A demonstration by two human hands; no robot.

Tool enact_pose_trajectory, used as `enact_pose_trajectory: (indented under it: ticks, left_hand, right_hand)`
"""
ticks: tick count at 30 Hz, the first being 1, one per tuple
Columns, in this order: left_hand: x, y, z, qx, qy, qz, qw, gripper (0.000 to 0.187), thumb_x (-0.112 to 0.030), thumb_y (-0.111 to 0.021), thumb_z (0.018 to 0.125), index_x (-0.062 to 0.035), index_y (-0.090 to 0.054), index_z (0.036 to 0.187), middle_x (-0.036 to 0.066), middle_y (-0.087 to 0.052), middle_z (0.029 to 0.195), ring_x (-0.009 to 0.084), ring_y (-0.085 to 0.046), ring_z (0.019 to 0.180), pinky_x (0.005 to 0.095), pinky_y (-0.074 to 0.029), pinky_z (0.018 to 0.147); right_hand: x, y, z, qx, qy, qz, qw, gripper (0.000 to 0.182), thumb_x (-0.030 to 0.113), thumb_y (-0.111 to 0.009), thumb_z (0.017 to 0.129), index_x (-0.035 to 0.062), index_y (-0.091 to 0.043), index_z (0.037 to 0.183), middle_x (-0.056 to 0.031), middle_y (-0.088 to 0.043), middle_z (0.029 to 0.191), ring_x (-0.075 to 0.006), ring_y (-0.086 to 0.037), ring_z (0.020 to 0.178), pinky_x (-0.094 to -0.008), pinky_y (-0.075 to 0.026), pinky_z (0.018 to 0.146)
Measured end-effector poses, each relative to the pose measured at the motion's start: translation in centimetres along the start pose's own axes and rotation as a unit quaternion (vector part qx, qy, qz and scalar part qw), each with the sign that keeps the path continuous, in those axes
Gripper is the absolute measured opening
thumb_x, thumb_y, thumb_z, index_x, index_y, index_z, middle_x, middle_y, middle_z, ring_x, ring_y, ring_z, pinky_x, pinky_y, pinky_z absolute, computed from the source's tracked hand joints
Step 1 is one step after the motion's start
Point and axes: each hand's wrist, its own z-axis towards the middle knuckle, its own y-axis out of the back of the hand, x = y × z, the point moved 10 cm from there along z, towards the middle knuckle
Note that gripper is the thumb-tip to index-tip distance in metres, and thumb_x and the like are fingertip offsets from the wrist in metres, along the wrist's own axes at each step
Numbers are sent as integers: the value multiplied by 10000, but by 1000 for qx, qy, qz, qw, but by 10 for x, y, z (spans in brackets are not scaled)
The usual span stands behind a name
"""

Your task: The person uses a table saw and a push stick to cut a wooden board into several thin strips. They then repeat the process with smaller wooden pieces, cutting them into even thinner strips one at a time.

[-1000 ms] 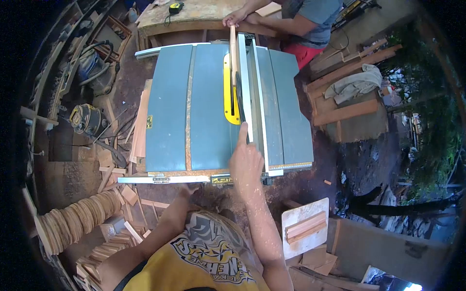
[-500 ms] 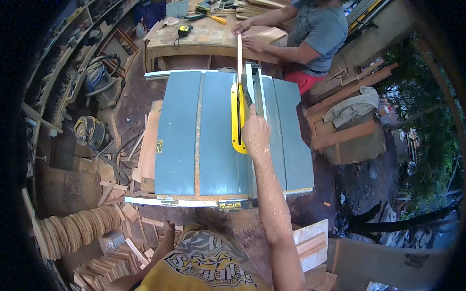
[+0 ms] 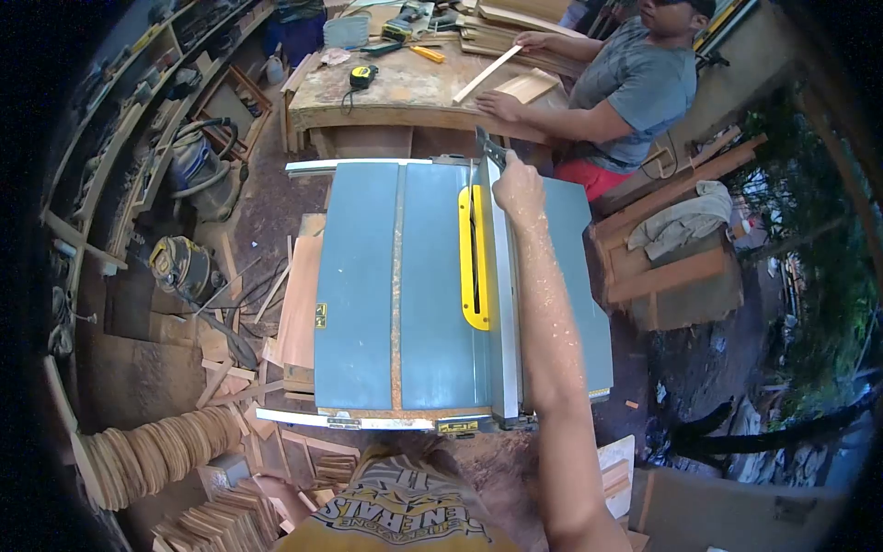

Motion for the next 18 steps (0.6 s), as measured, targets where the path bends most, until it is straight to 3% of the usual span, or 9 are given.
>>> enact_pose_trajectory:
  ticks: [3, 5, 7, 8, 9, 10, 12, 14, 18]
  left_hand:
    - [-186, 42, 33, -162, -266, -30, 950, 658, -472, -467, 1007, 58, -490, 1397, 243, -543, 1404, 338, -535, 1278, 401, -408, 1083]
    - [-358, -39, -28, 26, -433, -110, 894, 410, -219, -531, 983, 95, -613, 1233, 174, -692, 1183, 289, -659, 1034, 363, -501, 922]
    - [-486, -155, -166, 129, -492, -178, 842, 318, -187, -567, 960, 48, -700, 1127, 136, -737, 1014, 162, -675, 920, 289, -502, 855]
    - [-531, -230, -225, 95, -623, 56, 774, 254, -241, -599, 971, -38, -745, 1014, 103, -718, 817, 148, -657, 754, 307, -510, 718]
    - [-545, -277, -330, 195, -675, -12, 712, 331, -278, -580, 975, -15, -734, 1106, 116, -757, 991, 177, -699, 879, 315, -523, 819]
    - [-543, -307, -428, 333, -595, -25, 731, 355, -324, -639, 939, -4, -744, 1053, 120, -761, 980, 227, -715, 936, 356, -524, 841]
    - [-530, -430, -539, 384, -695, 96, 600, 429, -424, -683, 887, -25, -752, 1027, 172, -747, 972, 250, -719, 936, 375, -530, 835]
    - [-501, -522, -629, 490, -671, 138, 539, 485, -471, -699, 863, -9, -754, 999, 170, -748, 910, 291, -715, 900, 384, -532, 809]
    - [-482, -612, -685, 555, -576, 189, 569, 606, -566, -764, 781, 17, -762, 945, 130, -732, 816, 216, -673, 679, 363, -537, 627]
  right_hand:
    - [1, 39, -26, -68, 53, 28, 996, 451, 42, -516, 844, 55, -590, 1288, -317, -668, 936, -478, -650, 940, -562, -501, 841]
    - [-6, 74, -62, -83, 54, 45, 994, 482, 26, -506, 849, 56, -580, 1323, -325, -651, 896, -477, -646, 903, -561, -494, 813]
    - [-17, 104, -112, -104, 46, 74, 991, 500, -4, -496, 855, 61, -576, 1344, -326, -635, 874, -483, -635, 853, -555, -488, 768]
    - [-24, 117, -139, -122, 47, 95, 987, 507, -21, -492, 859, 65, -576, 1351, -322, -631, 871, -489, -629, 827, -547, -488, 741]
    - [-34, 128, -166, -116, 20, 117, 986, 513, -32, -494, 868, 68, -570, 1365, -309, -628, 833, -473, -634, 790, -520, -494, 716]
    - [-41, 137, -193, -109, -6, 140, 984, 519, -44, -496, 877, 71, -563, 1378, -297, -625, 794, -458, -639, 753, -492, -500, 690]
    - [-61, 146, -243, -83, -90, 165, 979, 513, -44, -496, 907, 70, -540, 1406, -246, -591, 705, -361, -633, 640, -404, -495, 629]
    - [-76, 153, -292, -76, -151, 175, 970, 482, -30, -485, 944, 61, -533, 1414, -172, -566, 662, -234, -583, 573, -338, -475, 593]
    - [-99, 164, -386, -75, -280, 175, 941, 468, -32, -463, 967, 45, -525, 1424, -93, -578, 671, -157, -556, 592, -299, -450, 570]
